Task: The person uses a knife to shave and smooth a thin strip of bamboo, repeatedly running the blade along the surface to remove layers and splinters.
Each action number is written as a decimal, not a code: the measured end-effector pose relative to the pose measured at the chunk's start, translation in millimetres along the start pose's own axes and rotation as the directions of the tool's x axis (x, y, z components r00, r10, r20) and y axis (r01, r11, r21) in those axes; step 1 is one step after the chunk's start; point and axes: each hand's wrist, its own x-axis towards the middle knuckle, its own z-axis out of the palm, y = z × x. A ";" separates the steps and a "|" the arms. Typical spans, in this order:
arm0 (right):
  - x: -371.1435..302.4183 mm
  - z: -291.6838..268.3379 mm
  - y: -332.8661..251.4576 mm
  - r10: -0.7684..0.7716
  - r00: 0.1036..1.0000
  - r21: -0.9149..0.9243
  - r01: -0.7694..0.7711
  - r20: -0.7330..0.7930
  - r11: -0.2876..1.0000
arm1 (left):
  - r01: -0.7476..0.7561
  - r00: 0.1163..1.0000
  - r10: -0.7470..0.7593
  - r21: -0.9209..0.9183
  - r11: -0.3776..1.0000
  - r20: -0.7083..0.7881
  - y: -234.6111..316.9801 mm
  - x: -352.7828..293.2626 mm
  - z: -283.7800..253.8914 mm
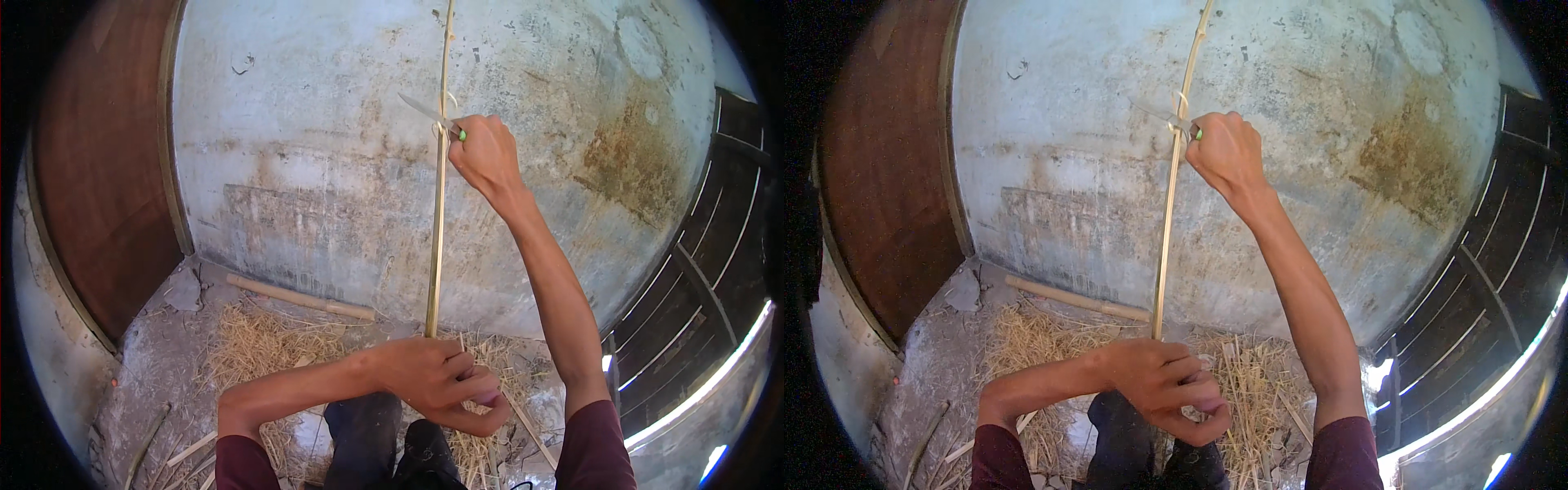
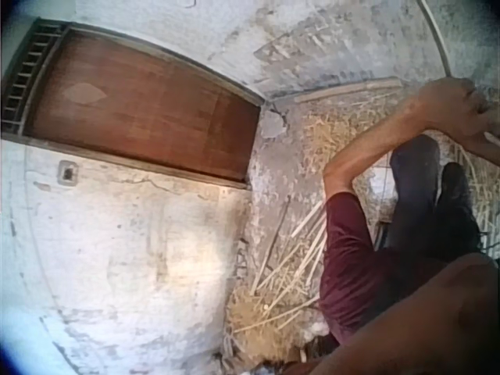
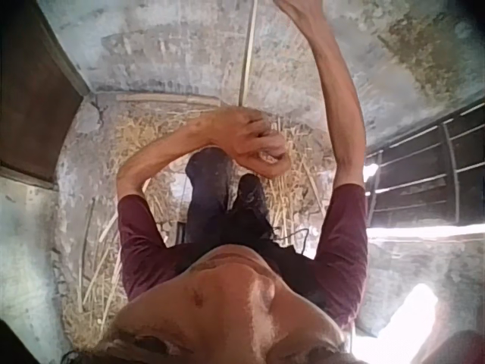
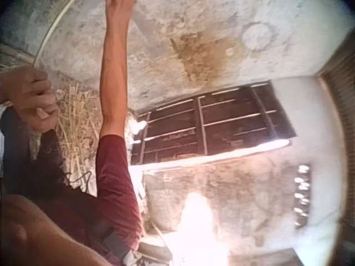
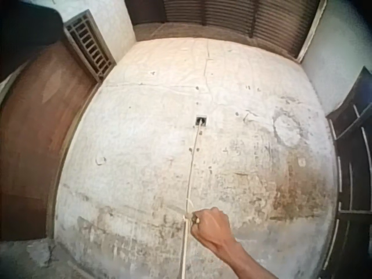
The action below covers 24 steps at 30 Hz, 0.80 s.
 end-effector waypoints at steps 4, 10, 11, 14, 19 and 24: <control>26.8 7.9 20.0 0.001 0.998 -0.001 -0.001 -0.056 1.000 | -0.001 1.000 0.001 -0.035 0.999 -0.013 -0.2 1.9 3.5; 80.1 15.2 44.5 0.038 0.998 -0.016 -0.039 -0.045 0.999 | -0.013 1.000 0.013 -0.038 0.999 -0.003 -0.4 3.1 6.7; 91.9 19.2 52.3 0.047 0.998 -0.023 -0.048 -0.050 0.999 | -0.012 1.000 0.012 -0.042 0.999 0.008 -0.5 2.9 6.1; 120.6 29.1 75.3 0.064 0.996 -0.050 -0.067 -0.068 0.997 | 0.008 1.000 -0.009 -0.060 0.998 -0.025 1.4 2.5 8.0; 162.2 28.2 112.1 0.083 0.990 -0.156 -0.100 -0.110 0.983 | 0.023 0.997 -0.026 -0.034 0.999 -0.075 -2.1 10.9 4.0; 168.2 15.2 128.3 0.097 0.992 -0.149 -0.107 -0.074 0.983 | 0.058 0.997 -0.059 -0.025 0.998 -0.044 2.3 3.7 4.0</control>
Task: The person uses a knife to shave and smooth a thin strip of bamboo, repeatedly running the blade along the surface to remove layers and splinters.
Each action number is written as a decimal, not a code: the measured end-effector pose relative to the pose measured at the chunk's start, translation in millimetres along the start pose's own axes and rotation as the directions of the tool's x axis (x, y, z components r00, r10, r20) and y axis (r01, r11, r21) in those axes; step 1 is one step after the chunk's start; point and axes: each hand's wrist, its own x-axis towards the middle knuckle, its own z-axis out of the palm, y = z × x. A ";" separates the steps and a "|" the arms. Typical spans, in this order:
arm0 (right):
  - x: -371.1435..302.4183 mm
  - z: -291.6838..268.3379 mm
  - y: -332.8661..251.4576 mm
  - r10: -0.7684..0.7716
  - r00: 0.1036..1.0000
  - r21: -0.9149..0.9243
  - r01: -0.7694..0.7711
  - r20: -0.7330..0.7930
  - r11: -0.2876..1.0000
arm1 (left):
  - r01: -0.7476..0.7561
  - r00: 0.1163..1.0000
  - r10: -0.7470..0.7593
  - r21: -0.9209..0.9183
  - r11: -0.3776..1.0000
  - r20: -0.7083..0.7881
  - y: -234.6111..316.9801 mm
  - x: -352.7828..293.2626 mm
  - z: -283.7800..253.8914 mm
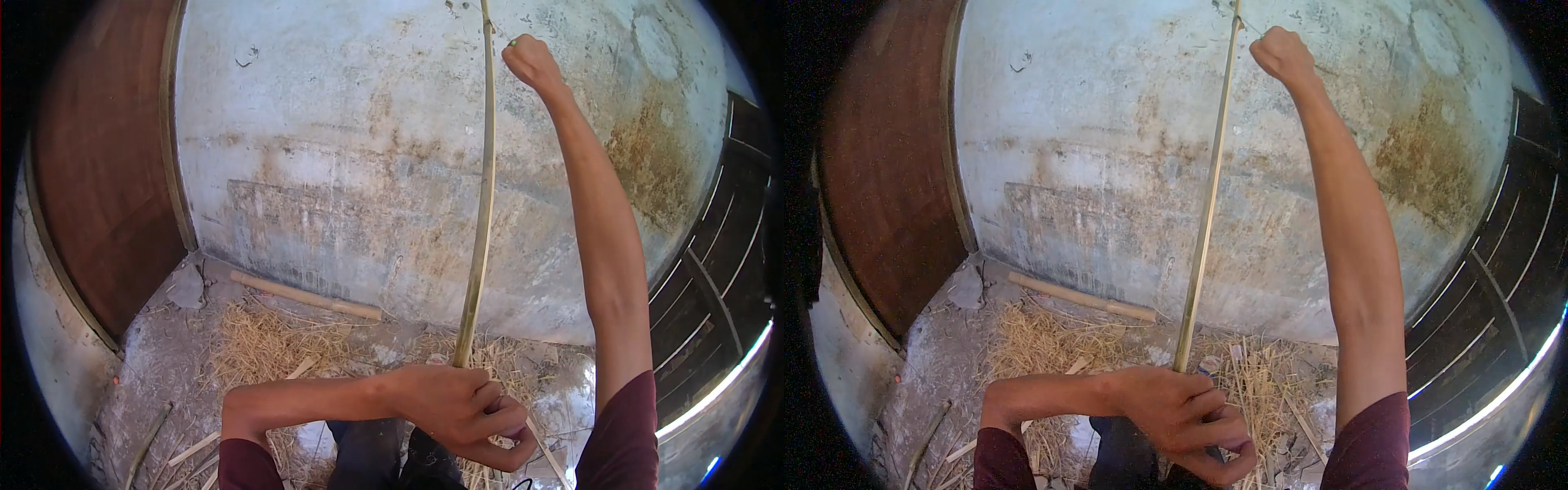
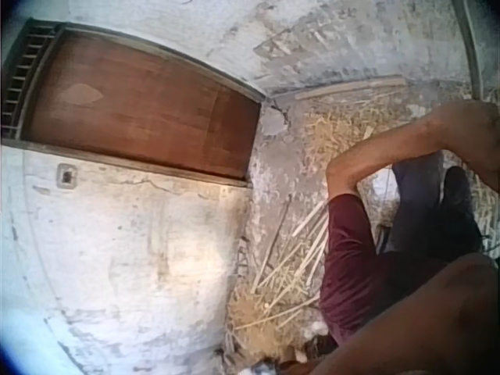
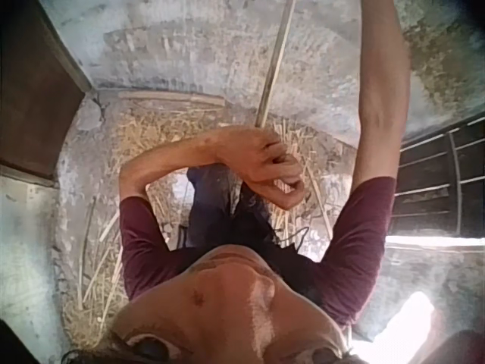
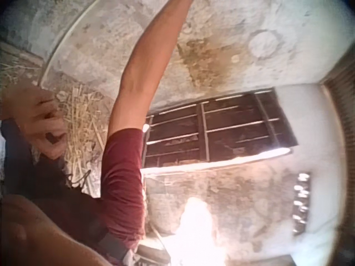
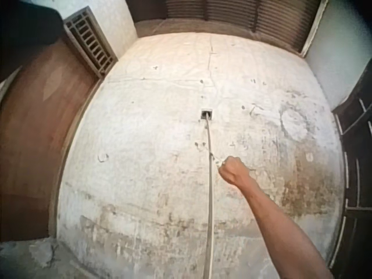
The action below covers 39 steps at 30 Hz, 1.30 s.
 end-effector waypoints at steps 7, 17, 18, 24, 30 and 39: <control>-74.1 -21.4 -14.9 0.132 0.964 0.507 -0.236 0.233 0.829 | 0.063 0.998 -0.064 -0.040 0.997 -0.026 2.9 7.6 -4.1; -249.6 -69.6 -70.2 -0.059 0.727 0.719 -0.657 0.684 0.229 | 0.143 0.976 -0.153 -0.073 0.987 -0.157 6.2 -3.4 0.1; -262.4 -74.0 -86.6 -0.086 0.714 0.718 -0.682 0.694 0.136 | 0.181 0.967 -0.186 -0.044 0.982 -0.174 7.9 -6.1 -2.1; -306.9 -86.4 -122.5 -0.133 0.705 0.699 -0.709 0.696 -0.099 | 0.523 0.845 -0.513 0.032 0.852 -0.149 15.4 -14.4 -7.9; -335.2 -72.8 -130.6 -0.065 0.668 0.651 -0.739 0.741 -0.173 | 0.819 0.187 -0.957 -0.503 0.276 -0.221 57.8 -35.4 28.7; -420.5 -55.8 -122.5 -0.137 0.657 0.668 -0.703 0.742 0.243 | 0.246 -0.161 -0.656 -0.614 -0.750 0.737 139.6 -98.4 -3.7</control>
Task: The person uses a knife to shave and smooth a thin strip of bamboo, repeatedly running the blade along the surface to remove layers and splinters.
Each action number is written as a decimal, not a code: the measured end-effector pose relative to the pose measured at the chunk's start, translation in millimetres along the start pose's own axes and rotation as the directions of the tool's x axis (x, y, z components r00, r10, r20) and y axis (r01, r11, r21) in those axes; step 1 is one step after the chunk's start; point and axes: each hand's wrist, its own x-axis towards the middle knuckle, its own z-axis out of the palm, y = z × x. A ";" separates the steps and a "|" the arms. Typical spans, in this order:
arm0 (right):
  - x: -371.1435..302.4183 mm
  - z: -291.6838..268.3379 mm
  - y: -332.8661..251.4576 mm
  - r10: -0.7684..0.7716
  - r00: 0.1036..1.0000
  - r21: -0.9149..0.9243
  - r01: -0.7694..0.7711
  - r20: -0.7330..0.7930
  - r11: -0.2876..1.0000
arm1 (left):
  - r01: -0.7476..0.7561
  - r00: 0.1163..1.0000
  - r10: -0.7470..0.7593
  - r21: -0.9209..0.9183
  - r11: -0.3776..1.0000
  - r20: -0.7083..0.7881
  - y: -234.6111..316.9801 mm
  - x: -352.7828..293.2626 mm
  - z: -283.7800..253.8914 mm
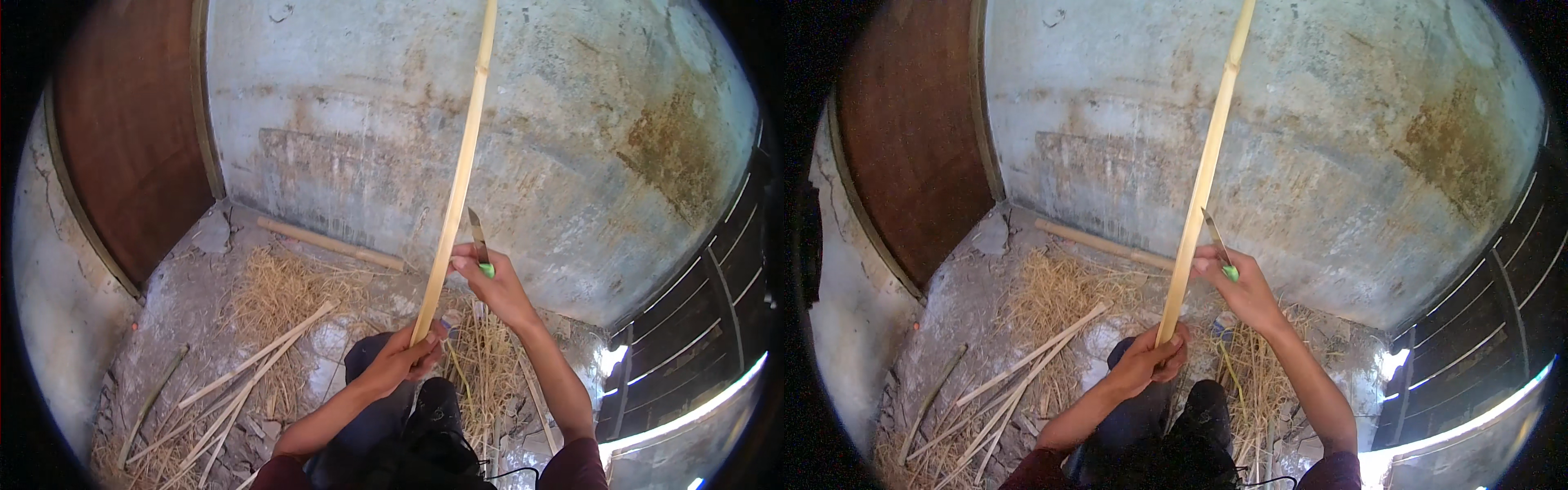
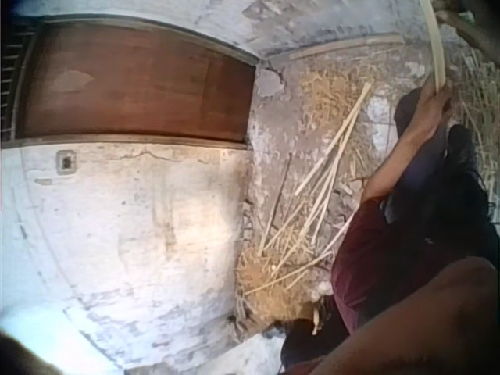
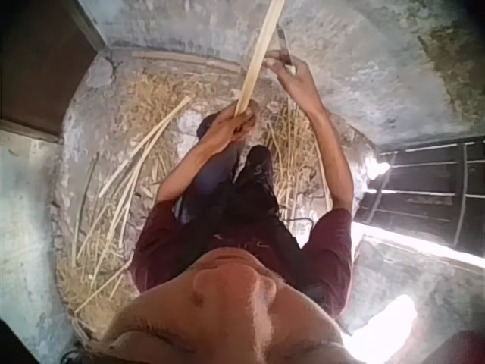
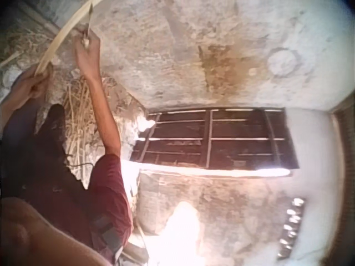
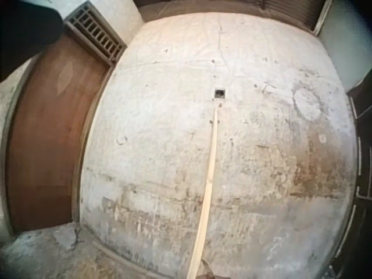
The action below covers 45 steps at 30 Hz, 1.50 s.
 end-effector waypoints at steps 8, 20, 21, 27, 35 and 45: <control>-42.6 9.0 37.2 0.193 0.981 0.079 -0.195 0.027 0.978 | 0.148 0.989 -0.147 -0.201 0.968 0.018 -73.8 -89.8 1.6; -72.5 34.8 44.4 0.265 0.946 0.245 -0.305 0.185 0.920 | 0.220 0.941 -0.233 0.079 0.972 0.244 -48.5 -166.9 31.1; -76.6 32.6 35.1 0.256 0.948 0.251 -0.299 0.188 0.921 | 0.214 0.920 -0.236 0.103 0.971 0.314 -49.8 -169.9 33.4; -111.4 25.8 25.3 0.269 0.961 0.245 -0.278 0.071 0.929 | 0.309 0.830 -0.333 0.128 0.943 0.448 -42.7 -178.5 48.2; -163.3 18.2 5.5 0.251 0.968 0.222 -0.246 0.004 0.944 | 0.294 0.878 -0.329 0.149 0.944 0.347 -6.4 -206.8 93.6; -212.9 4.8 37.6 0.317 0.936 0.203 -0.284 -0.155 0.937 | 0.217 0.847 -0.324 0.281 0.935 0.421 16.2 -217.0 144.0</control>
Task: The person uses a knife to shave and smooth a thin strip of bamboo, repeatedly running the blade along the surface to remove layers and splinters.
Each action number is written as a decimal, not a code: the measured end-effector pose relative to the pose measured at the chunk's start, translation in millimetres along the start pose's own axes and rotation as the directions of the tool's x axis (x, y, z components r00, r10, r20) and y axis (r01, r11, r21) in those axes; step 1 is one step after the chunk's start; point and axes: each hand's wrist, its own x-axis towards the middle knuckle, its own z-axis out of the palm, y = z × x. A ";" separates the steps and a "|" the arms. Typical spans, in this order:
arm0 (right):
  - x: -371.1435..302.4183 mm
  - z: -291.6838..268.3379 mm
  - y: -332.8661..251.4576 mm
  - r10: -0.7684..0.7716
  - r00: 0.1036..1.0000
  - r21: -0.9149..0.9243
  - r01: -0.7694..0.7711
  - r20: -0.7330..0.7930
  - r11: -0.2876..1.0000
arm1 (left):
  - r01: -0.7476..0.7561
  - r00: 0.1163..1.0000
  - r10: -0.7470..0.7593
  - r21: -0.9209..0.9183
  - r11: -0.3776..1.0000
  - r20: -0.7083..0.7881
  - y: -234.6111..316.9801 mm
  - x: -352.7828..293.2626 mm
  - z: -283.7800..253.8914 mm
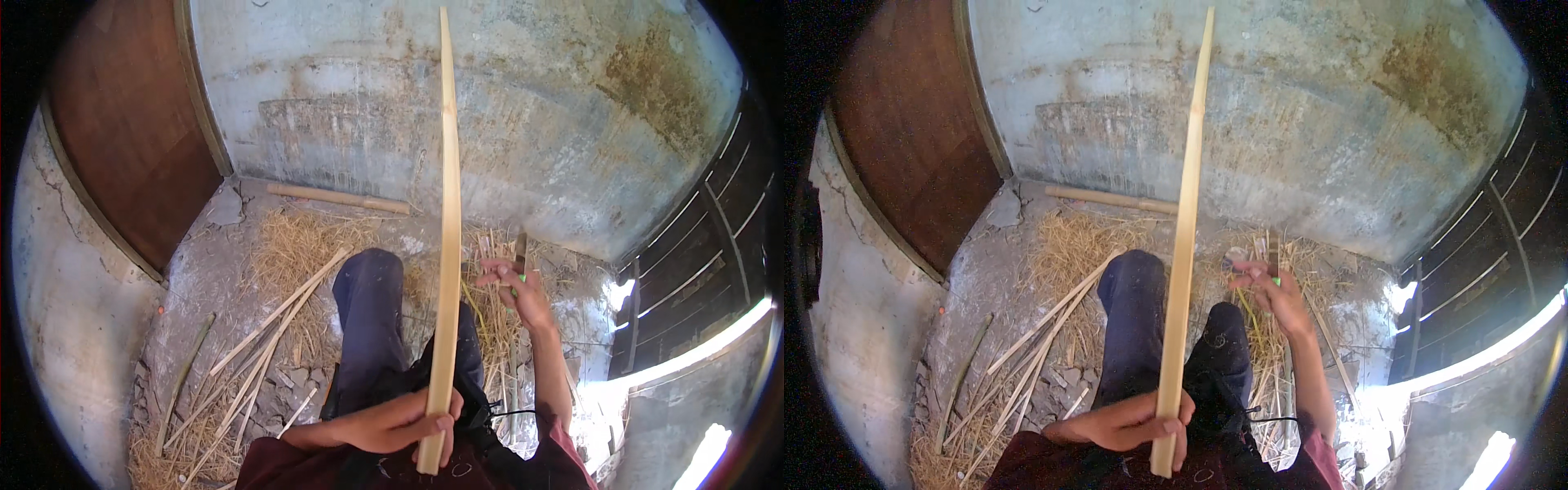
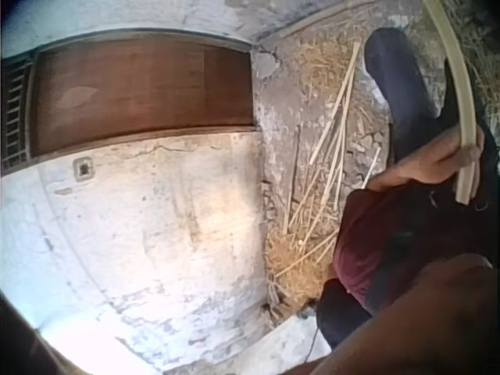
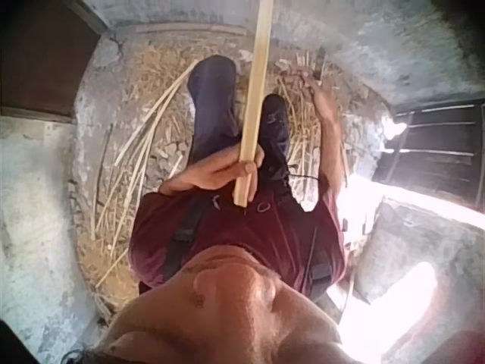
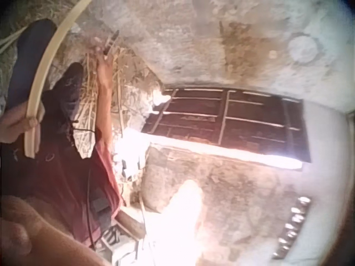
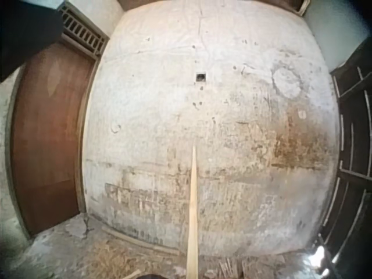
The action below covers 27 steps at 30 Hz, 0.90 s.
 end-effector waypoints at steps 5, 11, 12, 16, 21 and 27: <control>-3.8 -8.3 24.3 0.077 0.996 -0.109 -0.073 0.036 0.991 | -0.046 0.998 0.037 0.217 0.975 0.044 -18.7 -1.8 -6.4; -0.8 4.4 38.2 0.102 0.991 -0.094 -0.094 0.089 0.991 | -0.026 0.999 0.019 0.190 0.981 0.040 -13.2 -20.0 -16.9; 2.8 6.4 37.6 0.099 0.990 -0.101 -0.088 0.103 0.991 | -0.023 0.998 0.012 0.210 0.978 0.053 -7.9 -20.5 -20.9; 9.5 25.9 38.0 0.088 0.981 -0.137 -0.064 0.173 0.988 | -0.007 0.996 -0.013 0.219 0.976 0.090 -15.9 -29.9 -21.6; 9.3 37.0 46.6 -0.137 0.960 -0.167 0.181 0.243 0.969 | 0.107 0.989 -0.124 0.174 0.979 0.086 -25.6 -39.4 -16.5; 2.3 50.9 -1.6 0.145 0.971 -0.083 -0.131 0.189 0.988 | -0.014 0.997 -0.001 0.205 0.979 0.076 -24.2 -43.7 -19.8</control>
